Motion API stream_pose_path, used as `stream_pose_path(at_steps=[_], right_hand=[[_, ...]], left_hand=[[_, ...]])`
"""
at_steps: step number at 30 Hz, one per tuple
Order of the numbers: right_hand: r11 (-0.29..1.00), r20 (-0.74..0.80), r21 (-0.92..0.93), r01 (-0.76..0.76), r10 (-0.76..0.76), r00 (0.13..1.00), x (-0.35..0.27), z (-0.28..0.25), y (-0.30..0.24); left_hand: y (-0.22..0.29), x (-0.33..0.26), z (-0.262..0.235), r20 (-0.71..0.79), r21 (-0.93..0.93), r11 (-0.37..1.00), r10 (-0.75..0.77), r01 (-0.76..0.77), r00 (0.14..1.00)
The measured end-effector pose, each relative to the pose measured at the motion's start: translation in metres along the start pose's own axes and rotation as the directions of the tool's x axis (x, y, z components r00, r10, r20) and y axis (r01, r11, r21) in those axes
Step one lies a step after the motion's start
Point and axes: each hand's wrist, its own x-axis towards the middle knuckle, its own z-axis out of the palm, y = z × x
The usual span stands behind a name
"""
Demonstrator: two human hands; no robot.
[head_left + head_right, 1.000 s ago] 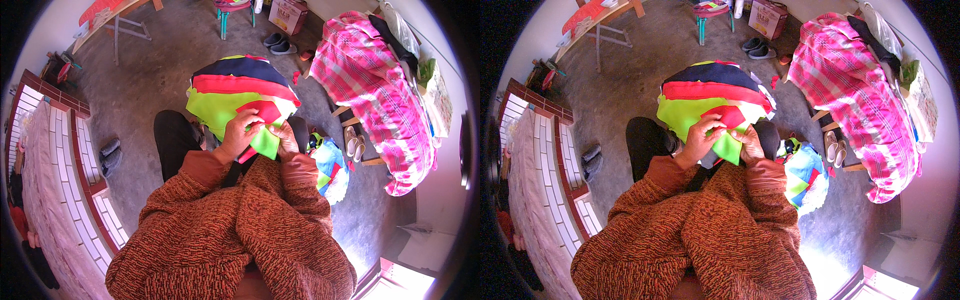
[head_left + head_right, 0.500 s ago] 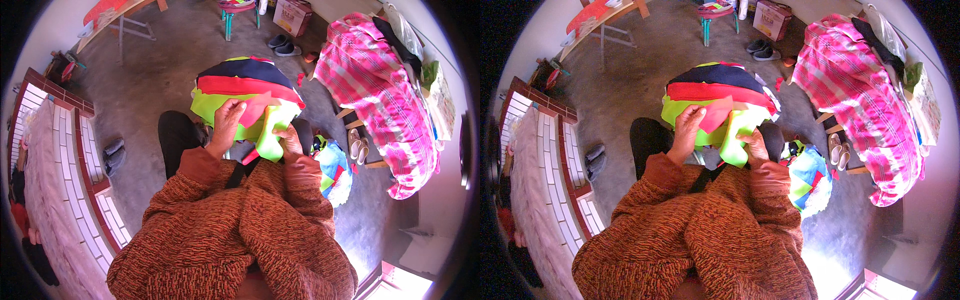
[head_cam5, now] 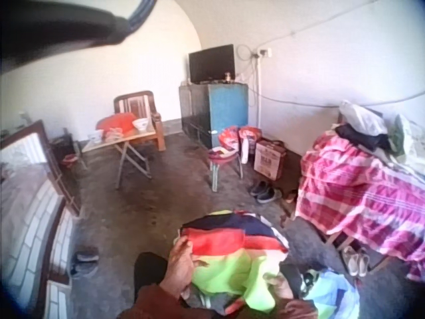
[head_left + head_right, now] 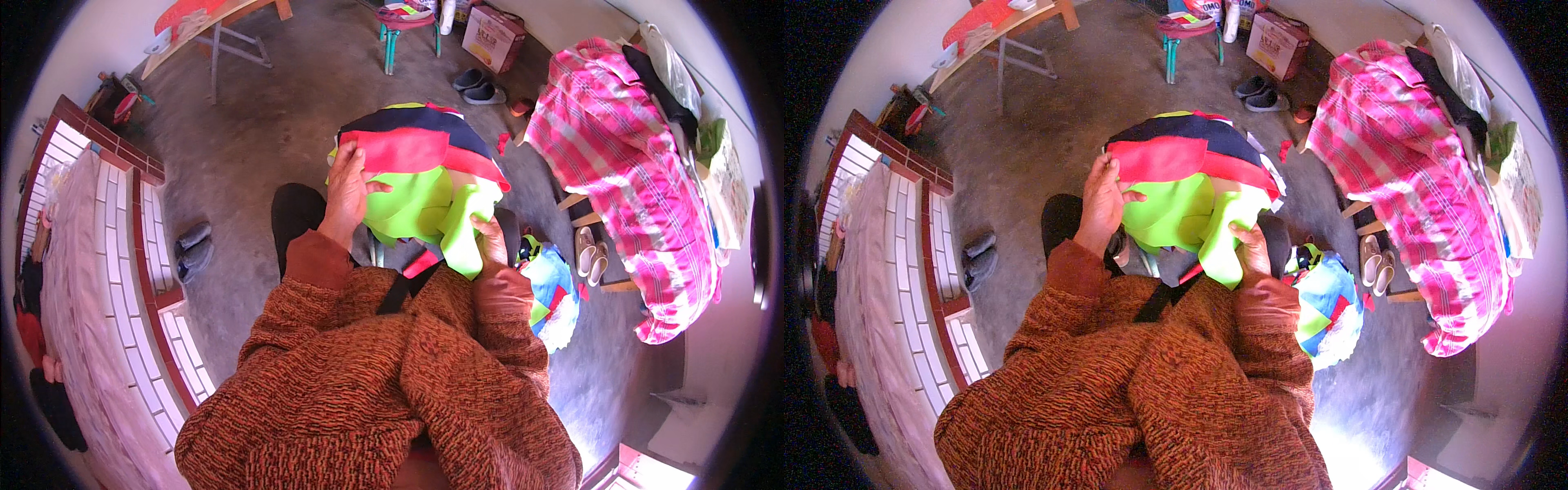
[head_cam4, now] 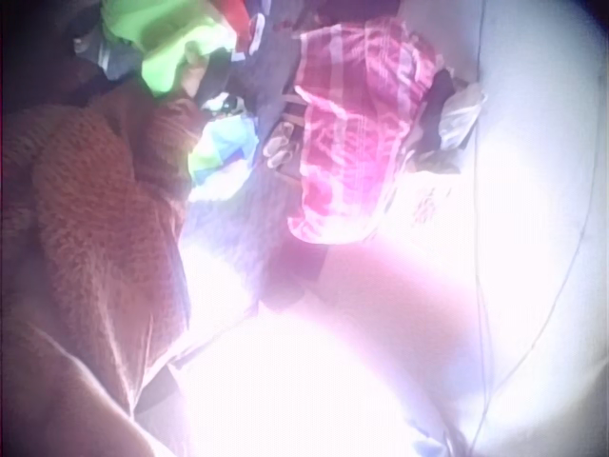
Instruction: The person sits on the floor and repeatedly picks up, unfolds, and places colorful fabric pieces into a growing pile. The person handles pieces of various colors and sizes, smoothing them before stacking.
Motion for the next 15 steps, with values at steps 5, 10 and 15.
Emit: stream_pose_path(at_steps=[5,10,15], right_hand=[[0.999,0.013,-0.03,0.011,-0.01,1.0,0.007,-0.019,0.004],[0.999,0.003,-0.043,-0.019,0.019,1.0,0.007,-0.017,0.003],[0.999,-0.015,-0.027,-0.023,0.022,1.0,0.008,-0.022,0.004]], left_hand=[[-0.023,-0.004,-0.044,-0.174,0.177,0.982,-0.032,0.063,0.984],[-0.026,0.001,-0.052,-0.207,0.205,0.975,-0.038,0.081,0.978],[-0.027,0.003,-0.058,-0.202,0.312,0.947,-0.019,0.083,0.979]])
